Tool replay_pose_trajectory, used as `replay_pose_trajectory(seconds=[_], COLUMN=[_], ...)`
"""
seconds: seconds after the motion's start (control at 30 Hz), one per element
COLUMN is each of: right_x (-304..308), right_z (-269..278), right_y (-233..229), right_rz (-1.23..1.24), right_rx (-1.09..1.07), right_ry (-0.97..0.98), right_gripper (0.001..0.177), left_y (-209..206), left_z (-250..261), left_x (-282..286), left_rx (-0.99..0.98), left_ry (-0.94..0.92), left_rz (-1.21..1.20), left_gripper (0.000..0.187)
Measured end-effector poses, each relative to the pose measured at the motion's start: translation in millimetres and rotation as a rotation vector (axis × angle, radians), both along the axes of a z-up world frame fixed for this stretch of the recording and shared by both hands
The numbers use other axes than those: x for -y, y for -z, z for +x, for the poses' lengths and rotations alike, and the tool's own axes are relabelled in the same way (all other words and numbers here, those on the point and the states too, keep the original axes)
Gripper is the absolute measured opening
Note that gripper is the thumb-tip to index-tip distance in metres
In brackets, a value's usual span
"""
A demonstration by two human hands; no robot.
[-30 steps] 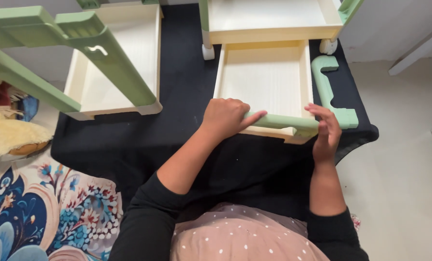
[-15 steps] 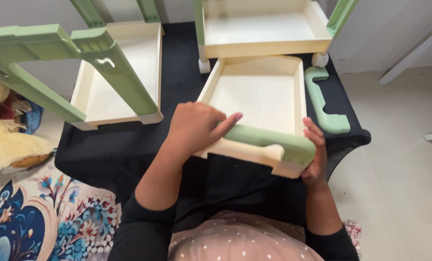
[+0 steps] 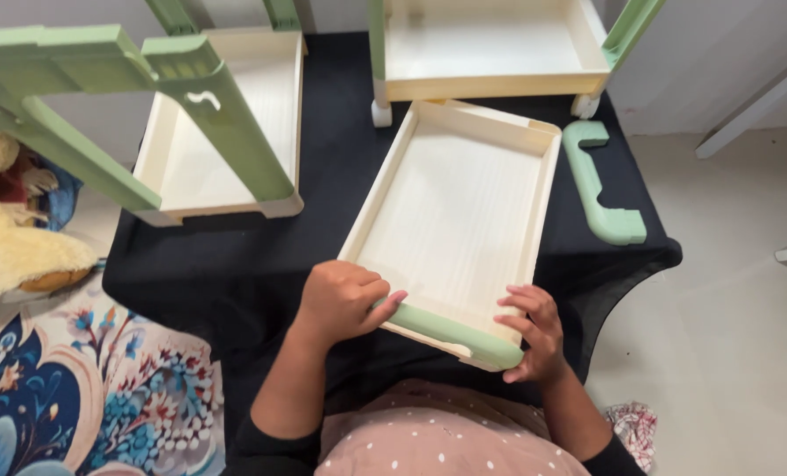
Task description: The person assembles a two-tier rolling cart by hand. They attach green plastic side frames to white trays, add curved handles to the trays, and then stack the two assembled units together to form a complete cart.
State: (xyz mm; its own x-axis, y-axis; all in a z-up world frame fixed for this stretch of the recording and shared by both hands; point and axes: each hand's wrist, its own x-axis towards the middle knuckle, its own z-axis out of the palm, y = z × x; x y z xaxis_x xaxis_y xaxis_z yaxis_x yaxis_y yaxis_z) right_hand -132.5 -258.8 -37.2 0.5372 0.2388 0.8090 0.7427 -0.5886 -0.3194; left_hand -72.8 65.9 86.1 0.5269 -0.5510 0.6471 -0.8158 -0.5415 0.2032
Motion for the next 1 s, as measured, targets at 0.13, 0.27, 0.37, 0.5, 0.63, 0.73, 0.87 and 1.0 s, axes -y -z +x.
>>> replay_pose_trajectory(seconds=[0.13, 0.27, 0.37, 0.5, 0.63, 0.73, 0.87, 1.0], right_x=[12.4, 20.3, 10.9, 0.5, -0.3, -13.8, -42.2, -76.3], right_z=[15.0, 24.4, 25.7, 39.0, 45.9, 37.6, 24.7, 12.1], right_y=[-23.2, -50.4, -59.4, -59.3, -49.8, -35.9, -26.4, -30.3], right_rz=[-0.100, -0.250, -0.296, -0.282, -0.308, -0.244, -0.197, -0.178], right_rx=[0.030, -0.107, -0.136, -0.103, -0.200, -0.181, -0.149, -0.175], right_ry=[-0.005, 0.062, 0.046, 0.057, 0.037, 0.157, 0.300, 0.415], right_gripper=[0.088, 0.074, 0.071, 0.058, 0.050, 0.049, 0.049, 0.045], left_y=[2.2, -2.3, -0.2, 6.8, 17.4, 23.7, 27.3, 25.4], left_z=[6.1, 17.9, 17.1, 18.7, 27.2, 19.2, -16.1, -56.6], left_x=[-22.9, -43.9, -57.0, -70.6, -74.7, -71.9, -46.5, -19.0], left_rx=[0.010, 0.036, 0.033, 0.047, 0.113, 0.052, -0.021, -0.155], left_ry=[0.051, 0.092, 0.100, 0.124, 0.012, -0.167, -0.252, -0.148], left_rz=[0.020, 0.012, 0.022, -0.012, -0.061, -0.173, -0.305, -0.366], left_gripper=[0.041, 0.040, 0.039, 0.033, 0.022, 0.018, 0.040, 0.050])
